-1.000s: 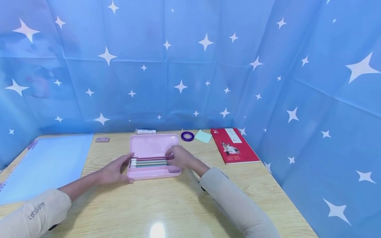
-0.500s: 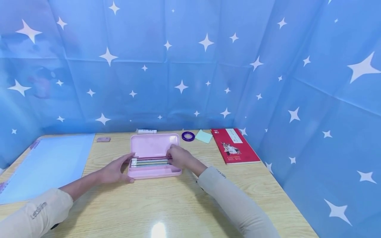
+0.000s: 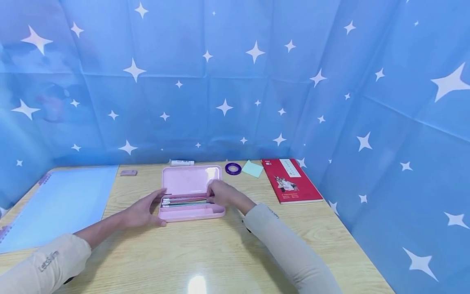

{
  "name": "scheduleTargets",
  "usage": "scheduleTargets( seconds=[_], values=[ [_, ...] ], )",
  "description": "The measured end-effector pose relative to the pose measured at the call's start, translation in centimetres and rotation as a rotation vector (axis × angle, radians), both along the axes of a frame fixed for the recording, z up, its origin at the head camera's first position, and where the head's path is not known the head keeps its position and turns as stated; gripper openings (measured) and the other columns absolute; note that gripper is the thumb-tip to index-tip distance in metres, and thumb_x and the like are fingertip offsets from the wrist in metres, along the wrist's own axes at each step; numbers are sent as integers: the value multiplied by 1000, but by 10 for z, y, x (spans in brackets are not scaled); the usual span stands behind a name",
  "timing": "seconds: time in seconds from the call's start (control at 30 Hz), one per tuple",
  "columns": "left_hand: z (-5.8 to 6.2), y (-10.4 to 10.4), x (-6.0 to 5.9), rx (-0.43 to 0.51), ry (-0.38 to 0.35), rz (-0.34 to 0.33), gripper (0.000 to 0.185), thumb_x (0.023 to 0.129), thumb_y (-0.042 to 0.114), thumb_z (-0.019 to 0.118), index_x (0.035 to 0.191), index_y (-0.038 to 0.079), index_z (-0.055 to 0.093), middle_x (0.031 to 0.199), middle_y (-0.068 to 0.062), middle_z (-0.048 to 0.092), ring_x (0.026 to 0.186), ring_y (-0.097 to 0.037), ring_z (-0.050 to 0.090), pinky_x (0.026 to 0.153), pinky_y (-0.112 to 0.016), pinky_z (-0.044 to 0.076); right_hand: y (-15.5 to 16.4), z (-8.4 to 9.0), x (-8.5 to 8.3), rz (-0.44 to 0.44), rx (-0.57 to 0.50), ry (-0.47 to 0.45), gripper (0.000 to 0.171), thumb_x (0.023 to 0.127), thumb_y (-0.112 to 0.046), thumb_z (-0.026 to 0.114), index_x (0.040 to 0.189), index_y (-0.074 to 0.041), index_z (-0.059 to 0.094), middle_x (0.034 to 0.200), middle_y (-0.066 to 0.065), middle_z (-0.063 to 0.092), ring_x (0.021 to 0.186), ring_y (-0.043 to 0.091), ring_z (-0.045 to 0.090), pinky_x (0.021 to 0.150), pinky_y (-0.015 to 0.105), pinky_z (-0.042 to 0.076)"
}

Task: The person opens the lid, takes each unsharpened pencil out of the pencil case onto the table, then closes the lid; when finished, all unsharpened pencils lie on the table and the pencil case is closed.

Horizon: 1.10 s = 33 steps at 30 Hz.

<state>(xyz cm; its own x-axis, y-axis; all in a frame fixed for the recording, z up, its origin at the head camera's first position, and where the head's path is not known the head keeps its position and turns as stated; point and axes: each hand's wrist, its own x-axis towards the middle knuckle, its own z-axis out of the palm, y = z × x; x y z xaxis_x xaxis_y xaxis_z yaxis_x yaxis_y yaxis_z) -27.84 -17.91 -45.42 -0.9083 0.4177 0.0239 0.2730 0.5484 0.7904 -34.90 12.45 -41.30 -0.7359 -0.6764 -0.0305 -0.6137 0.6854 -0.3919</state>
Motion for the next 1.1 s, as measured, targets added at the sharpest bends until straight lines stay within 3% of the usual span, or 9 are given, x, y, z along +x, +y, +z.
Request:
scheduleTargets(
  seconds=[0.13,0.43,0.63,0.73,0.83,1.1],
  values=[
    [1,0,-1,4,12,1,117,72,31,90,156,-2,16,151,-23,37,138,-41,37,118,-53,21,2,3,-2,10,-62,-24,5,92,-7,70,86,-7,69,81,-1,64,73,10,56,68,25,50],
    [0,2,-1,-8,-7,-1,118,72,34,90,156,-1,15,152,-22,37,139,-39,37,119,-52,21,13,4,-1,-60,-290,-97,1,89,-5,72,90,-5,73,82,-1,70,72,8,59,67,22,52],
    [1,1,0,-2,5,-8,116,72,32,90,155,-4,17,151,-24,38,139,-42,36,118,-55,20,16,8,8,-132,-414,-126,6,88,-2,72,93,-5,75,84,2,72,68,29,65,56,29,56],
    [1,1,-1,-10,-1,-8,115,72,33,90,155,-3,19,151,-23,38,141,-41,34,119,-53,19,20,13,14,-172,-473,-139,6,88,-3,73,93,-5,74,84,3,71,74,39,66,58,37,59],
    [1,1,-2,-16,-5,-7,113,72,32,90,155,-1,20,151,-21,39,141,-39,33,119,-53,18,25,17,20,-201,-526,-138,5,88,-3,73,92,-4,75,83,5,71,76,43,66,60,41,60],
    [0,0,-2,-5,15,-21,106,73,23,89,154,-1,24,148,-22,42,138,-40,38,118,-56,19,42,21,46,-233,-597,-217,7,88,-6,74,95,-6,76,90,6,73,83,44,65,60,32,58]
  ],
)
